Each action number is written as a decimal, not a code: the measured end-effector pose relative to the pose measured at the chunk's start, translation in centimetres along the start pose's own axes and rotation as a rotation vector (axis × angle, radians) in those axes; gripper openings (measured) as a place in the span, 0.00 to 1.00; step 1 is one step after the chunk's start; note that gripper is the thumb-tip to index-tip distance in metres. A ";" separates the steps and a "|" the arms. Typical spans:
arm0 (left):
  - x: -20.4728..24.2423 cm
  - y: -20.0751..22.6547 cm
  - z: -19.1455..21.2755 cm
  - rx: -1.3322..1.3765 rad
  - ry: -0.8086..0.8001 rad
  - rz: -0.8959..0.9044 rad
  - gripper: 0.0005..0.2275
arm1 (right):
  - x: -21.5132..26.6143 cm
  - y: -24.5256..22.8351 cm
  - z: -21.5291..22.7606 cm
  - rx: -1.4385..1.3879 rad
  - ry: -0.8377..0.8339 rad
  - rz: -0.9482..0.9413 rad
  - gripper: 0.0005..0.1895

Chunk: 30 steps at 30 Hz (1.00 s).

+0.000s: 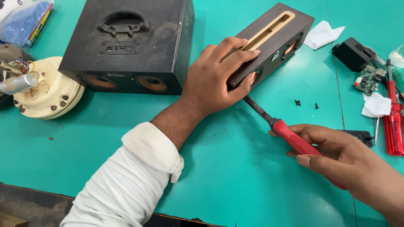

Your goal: The person uses pliers to pry the speaker grill from the wooden enclosure of a portable speaker, then removes the speakers by hand.

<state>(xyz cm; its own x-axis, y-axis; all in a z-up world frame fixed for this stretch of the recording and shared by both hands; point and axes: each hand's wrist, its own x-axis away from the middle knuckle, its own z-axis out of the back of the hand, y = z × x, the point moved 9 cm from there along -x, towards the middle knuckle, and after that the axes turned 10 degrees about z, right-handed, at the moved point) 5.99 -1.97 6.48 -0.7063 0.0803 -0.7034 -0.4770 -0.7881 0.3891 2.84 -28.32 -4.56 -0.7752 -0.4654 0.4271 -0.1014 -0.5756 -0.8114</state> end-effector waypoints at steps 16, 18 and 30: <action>0.2 -0.1 0.0 0.033 0.024 0.027 0.15 | 2.2 -7.5 -2.9 1.330 0.204 0.746 0.17; 0.1 -0.2 -0.1 0.035 0.016 0.035 0.15 | 2.5 -8.2 -2.2 1.291 0.226 0.823 0.18; 0.0 -0.5 -0.1 0.034 0.019 0.077 0.14 | 1.6 -7.6 5.3 0.949 0.530 0.608 0.14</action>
<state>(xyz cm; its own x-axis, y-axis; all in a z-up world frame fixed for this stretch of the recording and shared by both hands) 6.29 -1.68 6.21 -0.7317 0.0079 -0.6816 -0.4389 -0.7705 0.4623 5.69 -28.26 4.42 -0.7167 -0.6251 -0.3092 0.6811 -0.7226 -0.1178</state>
